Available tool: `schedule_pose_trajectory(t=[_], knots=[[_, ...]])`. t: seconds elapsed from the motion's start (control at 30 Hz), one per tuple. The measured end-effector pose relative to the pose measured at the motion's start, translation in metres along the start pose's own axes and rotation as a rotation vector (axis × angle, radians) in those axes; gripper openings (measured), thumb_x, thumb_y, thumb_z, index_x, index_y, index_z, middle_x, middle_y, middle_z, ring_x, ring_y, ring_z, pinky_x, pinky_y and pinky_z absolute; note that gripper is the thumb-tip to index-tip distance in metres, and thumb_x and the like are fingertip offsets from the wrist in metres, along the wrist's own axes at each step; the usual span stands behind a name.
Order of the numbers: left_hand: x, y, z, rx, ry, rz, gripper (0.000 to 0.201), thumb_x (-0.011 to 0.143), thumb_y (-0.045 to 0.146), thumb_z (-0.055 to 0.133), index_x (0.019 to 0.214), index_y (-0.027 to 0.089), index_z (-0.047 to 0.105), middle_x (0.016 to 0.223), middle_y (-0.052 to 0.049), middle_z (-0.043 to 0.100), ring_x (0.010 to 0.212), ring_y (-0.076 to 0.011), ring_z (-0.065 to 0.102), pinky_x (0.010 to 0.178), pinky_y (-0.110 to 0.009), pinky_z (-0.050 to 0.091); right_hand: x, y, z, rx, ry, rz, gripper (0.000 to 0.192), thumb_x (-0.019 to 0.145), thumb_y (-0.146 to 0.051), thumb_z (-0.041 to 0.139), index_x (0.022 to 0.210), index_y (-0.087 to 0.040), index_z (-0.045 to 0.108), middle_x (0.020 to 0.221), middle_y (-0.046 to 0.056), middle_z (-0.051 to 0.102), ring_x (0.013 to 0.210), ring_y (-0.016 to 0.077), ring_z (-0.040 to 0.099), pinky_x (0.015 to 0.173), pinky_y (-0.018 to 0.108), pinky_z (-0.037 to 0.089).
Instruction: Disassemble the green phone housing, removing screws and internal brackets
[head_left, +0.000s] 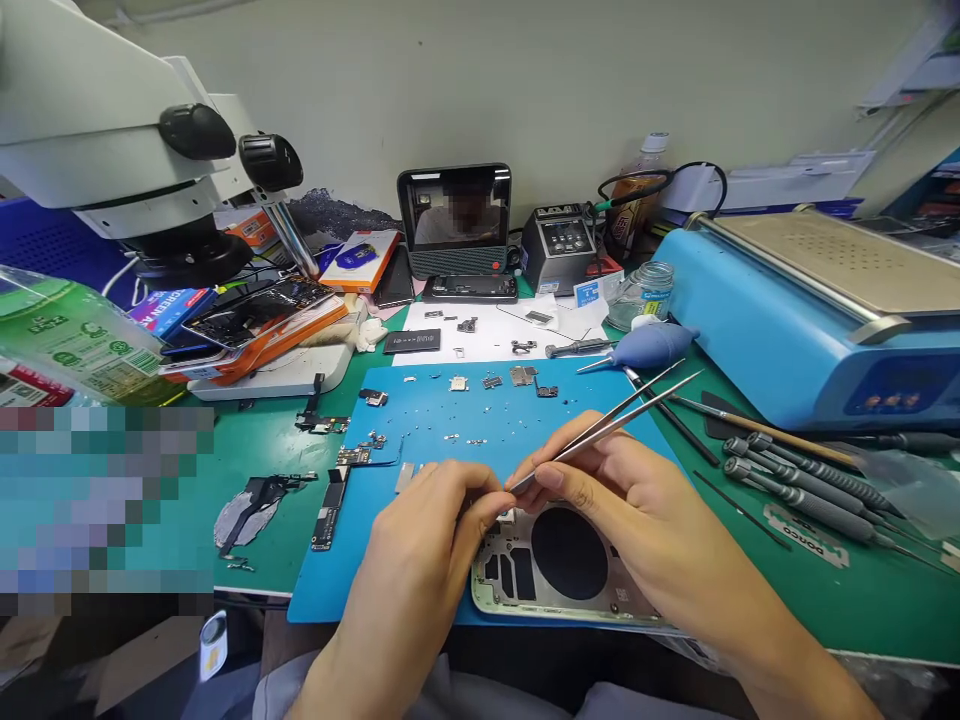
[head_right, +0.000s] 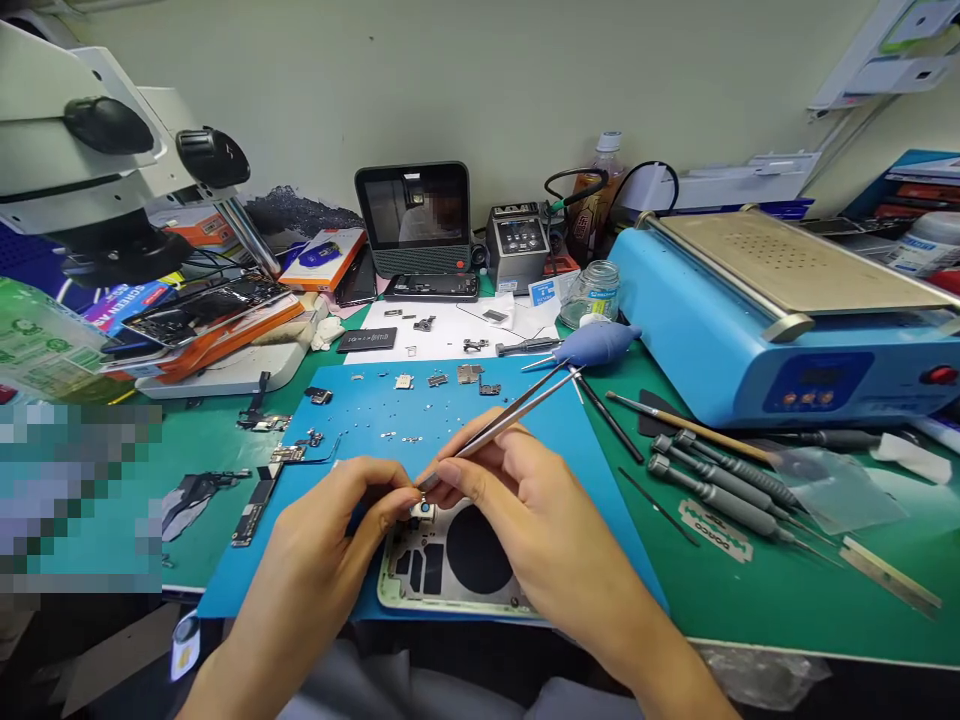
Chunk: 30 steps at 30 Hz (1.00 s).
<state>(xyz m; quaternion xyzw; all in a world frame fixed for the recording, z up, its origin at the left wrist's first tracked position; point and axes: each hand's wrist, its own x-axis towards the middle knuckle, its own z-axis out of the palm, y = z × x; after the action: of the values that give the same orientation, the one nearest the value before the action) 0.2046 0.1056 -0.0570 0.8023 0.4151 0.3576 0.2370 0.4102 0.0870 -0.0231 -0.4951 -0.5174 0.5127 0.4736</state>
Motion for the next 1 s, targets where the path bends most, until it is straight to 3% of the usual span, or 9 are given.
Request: schedule_pose_trajectory(t=[0.37,0.53,0.63,0.73,1.0], knots=[[0.006,0.005,-0.004,-0.098,-0.083,-0.069,0.014,0.112,0.02,0.061,0.101,0.027,0.066,0.095,0.004,0.073,0.084,-0.0173,0.067,0.079,-0.03,0.047,-0.006,0.0,0.004,-0.295,0.14,-0.173,0.017,0.105,-0.04,0.067,0.101,-0.026,0.075,0.095,0.002,0.08,0.087,0.0197,0.079,0.08,0.028,0.063],[0.007,0.003,-0.003,-0.068,-0.047,-0.04,0.012,0.112,0.017,0.059,0.107,0.025,0.067,0.104,0.0,0.072,0.095,-0.0199,0.067,0.084,-0.032,0.05,-0.011,0.003,0.0,-0.528,0.193,-0.275,0.015,0.107,-0.038,0.063,0.103,-0.028,0.074,0.101,0.003,0.081,0.094,0.0219,0.079,0.083,0.032,0.063],[0.008,0.0,0.001,0.015,-0.057,-0.018,0.013,0.11,0.015,0.061,0.115,0.024,0.069,0.113,-0.003,0.069,0.105,-0.0234,0.066,0.09,-0.038,0.051,-0.015,0.01,-0.003,-0.709,0.181,-0.384,0.01,0.108,-0.03,0.06,0.106,-0.03,0.071,0.099,0.0,0.081,0.088,0.0205,0.08,0.076,0.03,0.061],[0.009,-0.001,0.003,0.042,-0.105,-0.034,0.016,0.11,0.014,0.06,0.109,0.023,0.073,0.107,-0.003,0.068,0.1,-0.0238,0.065,0.088,-0.039,0.051,-0.018,0.017,-0.003,-0.81,0.161,-0.496,0.01,0.109,-0.023,0.059,0.111,-0.031,0.064,0.101,-0.003,0.081,0.086,0.017,0.081,0.074,0.026,0.059],[0.011,0.002,0.002,0.051,-0.143,-0.007,0.02,0.11,0.011,0.058,0.109,0.022,0.074,0.106,-0.003,0.067,0.1,-0.0239,0.062,0.084,-0.039,0.05,-0.018,0.02,0.002,-0.926,0.11,-0.599,0.015,0.111,-0.018,0.055,0.118,-0.03,0.059,0.107,-0.001,0.078,0.097,0.0162,0.079,0.089,0.027,0.06]])
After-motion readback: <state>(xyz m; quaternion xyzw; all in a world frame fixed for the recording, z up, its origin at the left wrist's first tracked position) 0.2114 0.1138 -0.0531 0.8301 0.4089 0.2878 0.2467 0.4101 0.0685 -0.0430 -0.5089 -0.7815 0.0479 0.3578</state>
